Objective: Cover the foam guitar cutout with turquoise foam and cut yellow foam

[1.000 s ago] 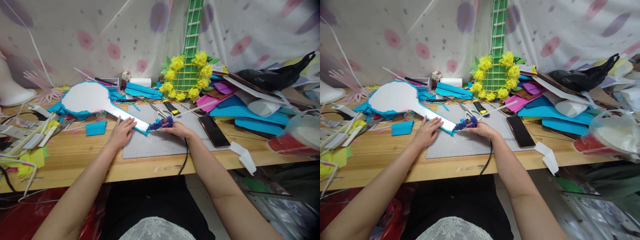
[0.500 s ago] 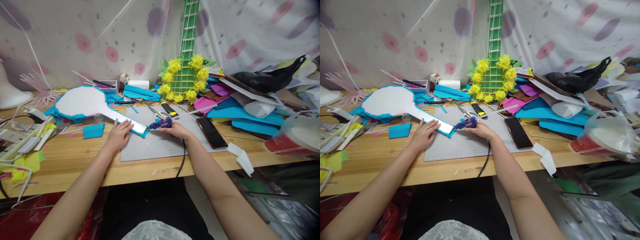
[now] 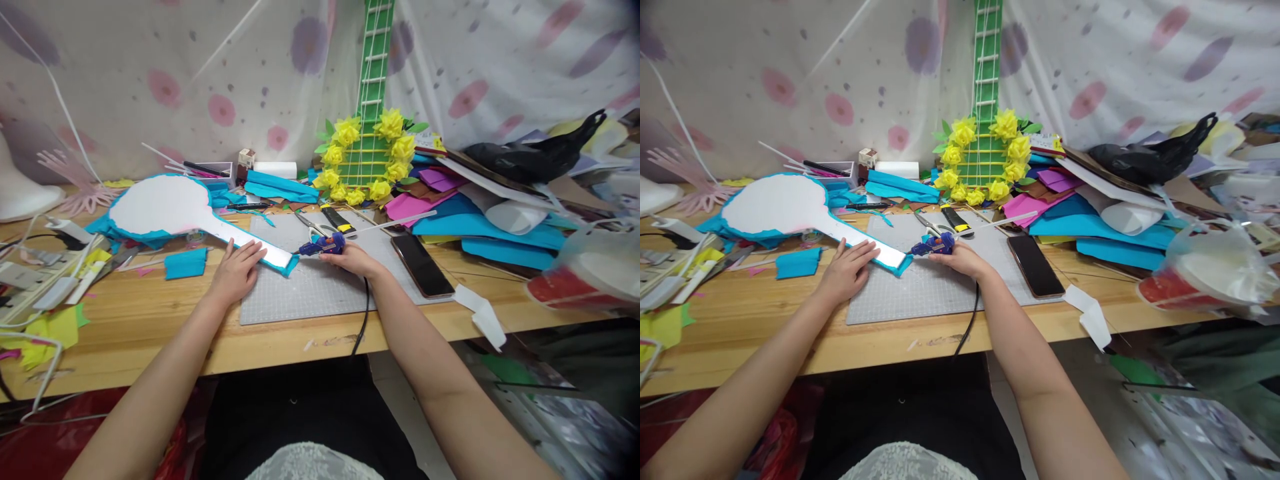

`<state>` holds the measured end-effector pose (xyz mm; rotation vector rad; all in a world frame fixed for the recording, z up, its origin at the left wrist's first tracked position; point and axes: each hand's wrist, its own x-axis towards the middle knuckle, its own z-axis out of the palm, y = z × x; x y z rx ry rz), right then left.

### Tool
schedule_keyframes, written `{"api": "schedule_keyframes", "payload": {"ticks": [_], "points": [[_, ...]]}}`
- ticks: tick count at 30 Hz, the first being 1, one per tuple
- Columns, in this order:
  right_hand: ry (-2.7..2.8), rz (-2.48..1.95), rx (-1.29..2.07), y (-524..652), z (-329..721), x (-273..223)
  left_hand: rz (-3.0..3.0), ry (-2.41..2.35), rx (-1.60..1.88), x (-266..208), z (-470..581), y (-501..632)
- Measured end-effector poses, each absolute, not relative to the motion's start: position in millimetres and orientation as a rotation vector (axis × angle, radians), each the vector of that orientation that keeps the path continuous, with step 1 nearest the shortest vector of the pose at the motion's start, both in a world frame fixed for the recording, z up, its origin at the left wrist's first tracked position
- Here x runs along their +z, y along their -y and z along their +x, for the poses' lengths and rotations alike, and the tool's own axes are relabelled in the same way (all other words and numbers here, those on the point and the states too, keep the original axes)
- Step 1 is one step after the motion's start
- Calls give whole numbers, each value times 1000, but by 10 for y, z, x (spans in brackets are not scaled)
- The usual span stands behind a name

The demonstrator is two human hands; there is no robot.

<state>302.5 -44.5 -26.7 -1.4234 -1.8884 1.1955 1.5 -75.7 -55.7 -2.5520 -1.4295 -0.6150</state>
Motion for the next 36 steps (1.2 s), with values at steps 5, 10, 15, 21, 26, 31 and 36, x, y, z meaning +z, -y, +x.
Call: {"api": "schedule_keyframes", "payload": {"ticks": [5,10,15,21,26,31,36], "points": [[1883,-1425,1132,431,3056,-281,-2560,1436,-623,-555,12,753],[1663,-1421,1057,355,3167,-289,-2554,1432,-664,-553,-5,756],[1245,-1500,713,183,3410,-307,-2494,1466,-683,-559,-56,757],[1273,-1961,325,4,3682,-455,-2415,1573,-759,-581,-135,733],[1400,-2093,335,-6,3692,-498,-2382,1637,-750,-580,-148,731],[1406,-2090,207,107,3707,-428,-2353,1700,-725,-549,-124,747],[1509,-2240,156,332,3757,-230,-2328,1711,-738,-558,-113,748]]}}
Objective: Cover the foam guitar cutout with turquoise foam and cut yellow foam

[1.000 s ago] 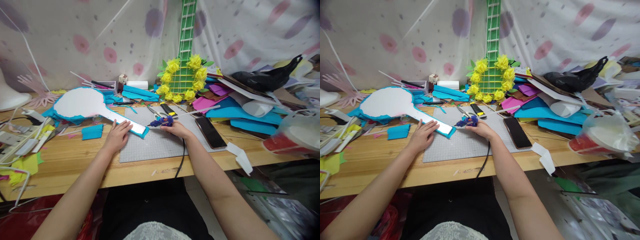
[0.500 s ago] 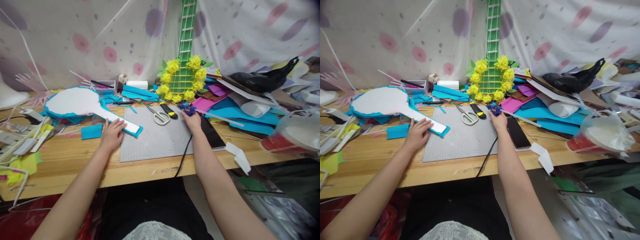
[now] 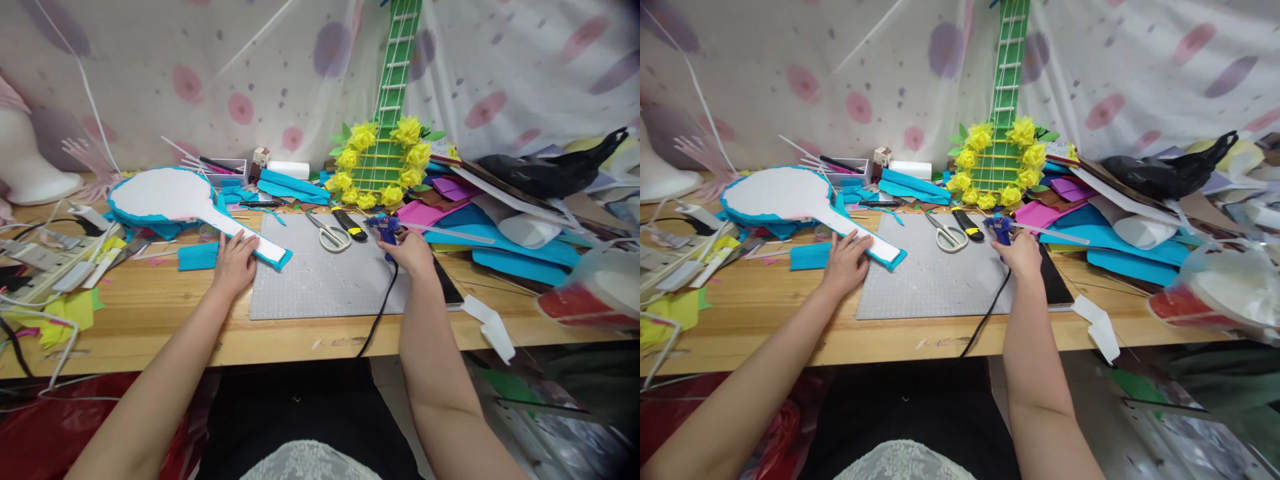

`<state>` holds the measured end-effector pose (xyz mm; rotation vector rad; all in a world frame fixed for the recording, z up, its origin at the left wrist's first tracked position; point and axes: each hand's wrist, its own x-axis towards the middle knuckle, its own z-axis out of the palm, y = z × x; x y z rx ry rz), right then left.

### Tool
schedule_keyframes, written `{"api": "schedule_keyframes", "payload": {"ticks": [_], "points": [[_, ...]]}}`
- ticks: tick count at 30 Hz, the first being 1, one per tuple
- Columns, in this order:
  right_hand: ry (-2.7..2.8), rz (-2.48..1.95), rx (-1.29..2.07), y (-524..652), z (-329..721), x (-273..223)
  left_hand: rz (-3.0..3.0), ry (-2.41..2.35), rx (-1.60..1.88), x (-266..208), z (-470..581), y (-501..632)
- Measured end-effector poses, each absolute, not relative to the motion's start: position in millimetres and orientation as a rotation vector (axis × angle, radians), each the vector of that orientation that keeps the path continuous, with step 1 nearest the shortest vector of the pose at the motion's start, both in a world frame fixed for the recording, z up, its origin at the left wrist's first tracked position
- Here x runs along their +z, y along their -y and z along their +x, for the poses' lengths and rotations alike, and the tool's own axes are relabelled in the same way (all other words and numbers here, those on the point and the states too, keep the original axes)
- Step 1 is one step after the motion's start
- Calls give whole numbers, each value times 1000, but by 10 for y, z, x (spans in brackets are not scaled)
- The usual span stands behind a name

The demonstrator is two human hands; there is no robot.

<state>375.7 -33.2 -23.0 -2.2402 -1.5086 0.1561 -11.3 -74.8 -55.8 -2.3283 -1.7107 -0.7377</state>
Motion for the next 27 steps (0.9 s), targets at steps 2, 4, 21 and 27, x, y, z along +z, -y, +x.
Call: {"api": "schedule_keyframes", "payload": {"ticks": [2,4,21,27], "points": [[1640,-2267,359,405,3708,-144,-2331,1706,-737,-563,-109,746],[1779,-2147,558,432,3576,-74,-2335,1706,-747,-556,-103,743],[2321,-1497,881,27,1924,-322,-2739,1466,-291,-274,-150,528],[2312,-1594,826,160,1936,-257,-2873,1494,232,52,-15,145]]}}
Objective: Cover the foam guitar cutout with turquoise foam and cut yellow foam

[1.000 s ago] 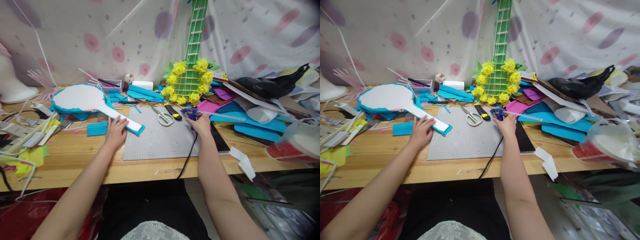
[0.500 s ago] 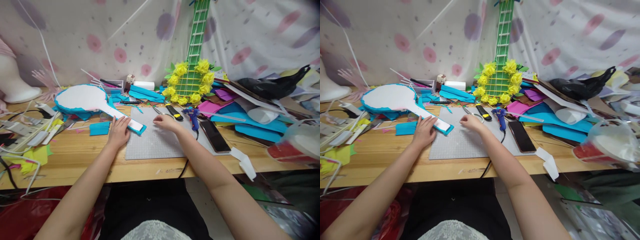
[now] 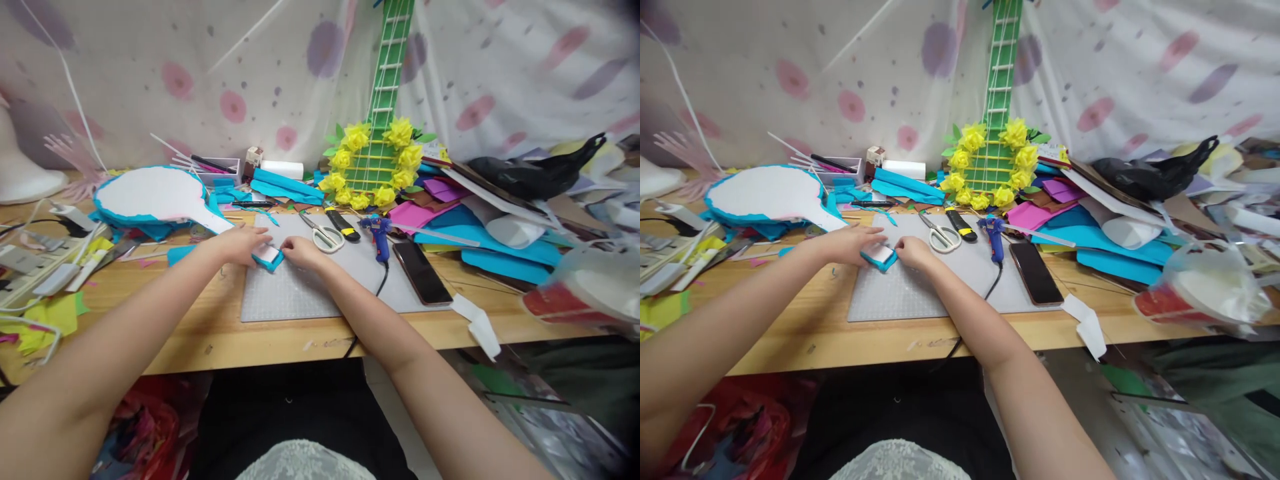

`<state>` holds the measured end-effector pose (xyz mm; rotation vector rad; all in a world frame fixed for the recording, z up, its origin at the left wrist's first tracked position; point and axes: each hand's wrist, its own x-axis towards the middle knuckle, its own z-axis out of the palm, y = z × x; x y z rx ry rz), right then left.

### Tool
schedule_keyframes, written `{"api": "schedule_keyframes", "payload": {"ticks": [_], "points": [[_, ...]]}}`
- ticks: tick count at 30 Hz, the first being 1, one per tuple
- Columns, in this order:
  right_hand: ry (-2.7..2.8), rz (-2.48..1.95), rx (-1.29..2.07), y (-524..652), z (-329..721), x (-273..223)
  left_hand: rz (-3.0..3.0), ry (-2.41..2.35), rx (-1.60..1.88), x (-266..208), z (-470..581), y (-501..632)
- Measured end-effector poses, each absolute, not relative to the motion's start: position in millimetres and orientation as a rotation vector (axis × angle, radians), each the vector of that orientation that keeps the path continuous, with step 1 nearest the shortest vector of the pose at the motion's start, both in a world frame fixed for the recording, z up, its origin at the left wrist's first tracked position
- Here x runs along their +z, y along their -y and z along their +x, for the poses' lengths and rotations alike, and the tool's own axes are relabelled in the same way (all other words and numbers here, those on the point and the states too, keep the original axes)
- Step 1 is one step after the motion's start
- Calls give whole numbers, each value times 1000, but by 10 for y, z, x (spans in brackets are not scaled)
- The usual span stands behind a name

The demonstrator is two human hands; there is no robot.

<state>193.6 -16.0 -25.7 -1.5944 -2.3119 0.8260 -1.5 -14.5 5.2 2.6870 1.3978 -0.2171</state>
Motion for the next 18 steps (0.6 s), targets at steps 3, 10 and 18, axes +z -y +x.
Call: {"api": "schedule_keyframes", "payload": {"ticks": [3,10,18], "points": [[2320,-1654,794,207,1914,-219,2667,-1316,-369,89,135,103],[2208,-1606,717,192,1940,-323,2706,-1352,-327,98,172,86],[2096,-1595,767,167,1975,-399,2722,-1390,-255,79,176,87]]}}
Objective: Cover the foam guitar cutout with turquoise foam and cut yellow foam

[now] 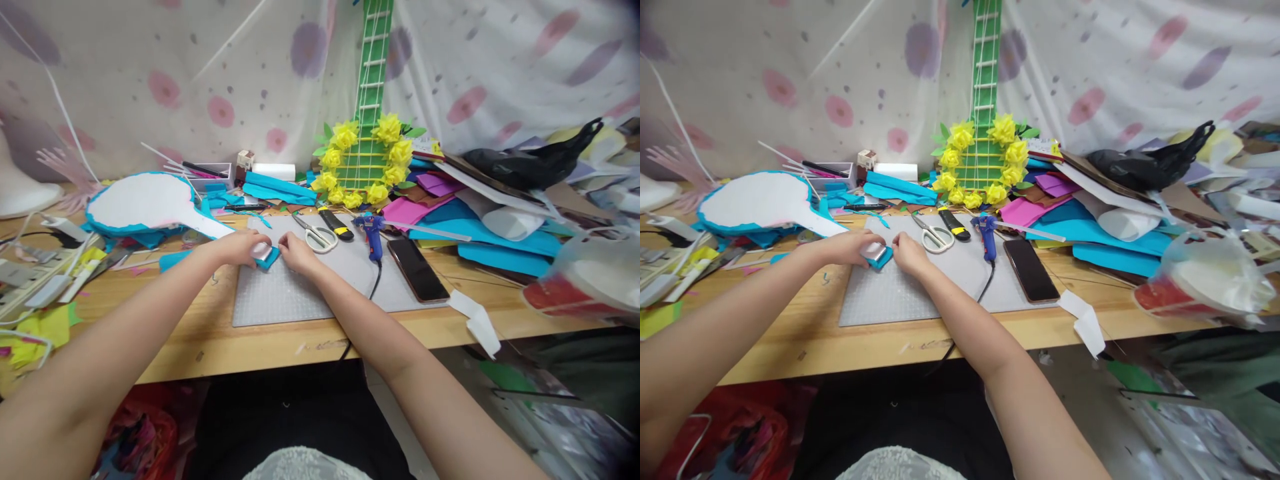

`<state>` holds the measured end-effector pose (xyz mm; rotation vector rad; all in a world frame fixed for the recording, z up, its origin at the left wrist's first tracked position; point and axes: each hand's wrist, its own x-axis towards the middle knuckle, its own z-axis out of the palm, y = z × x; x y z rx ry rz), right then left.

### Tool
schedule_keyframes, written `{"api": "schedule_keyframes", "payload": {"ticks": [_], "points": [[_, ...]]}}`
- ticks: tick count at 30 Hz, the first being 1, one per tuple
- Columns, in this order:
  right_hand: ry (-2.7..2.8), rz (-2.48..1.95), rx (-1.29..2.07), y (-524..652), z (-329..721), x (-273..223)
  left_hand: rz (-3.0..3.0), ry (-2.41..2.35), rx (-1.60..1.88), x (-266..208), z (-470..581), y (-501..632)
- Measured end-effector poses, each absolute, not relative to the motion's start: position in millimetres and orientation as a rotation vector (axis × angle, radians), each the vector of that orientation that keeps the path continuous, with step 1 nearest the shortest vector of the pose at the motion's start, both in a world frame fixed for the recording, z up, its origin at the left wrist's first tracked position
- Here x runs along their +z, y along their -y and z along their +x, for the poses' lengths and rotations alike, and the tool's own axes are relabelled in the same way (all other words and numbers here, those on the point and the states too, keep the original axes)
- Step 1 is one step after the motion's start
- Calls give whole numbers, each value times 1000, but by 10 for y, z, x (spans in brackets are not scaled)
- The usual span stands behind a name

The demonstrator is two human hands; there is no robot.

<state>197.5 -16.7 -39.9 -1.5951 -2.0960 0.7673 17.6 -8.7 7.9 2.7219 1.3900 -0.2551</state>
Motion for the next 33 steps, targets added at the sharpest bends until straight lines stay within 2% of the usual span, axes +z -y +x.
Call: {"api": "schedule_keyframes", "payload": {"ticks": [6,21,33], "points": [[2136,-1566,705,176,1980,-397,2723,-1423,-220,51,193,44],[2257,-1422,274,297,2033,-332,2735,-1373,-120,47,205,40],[2163,-1366,356,271,2058,-380,2760,-1401,-163,144,298,139]]}}
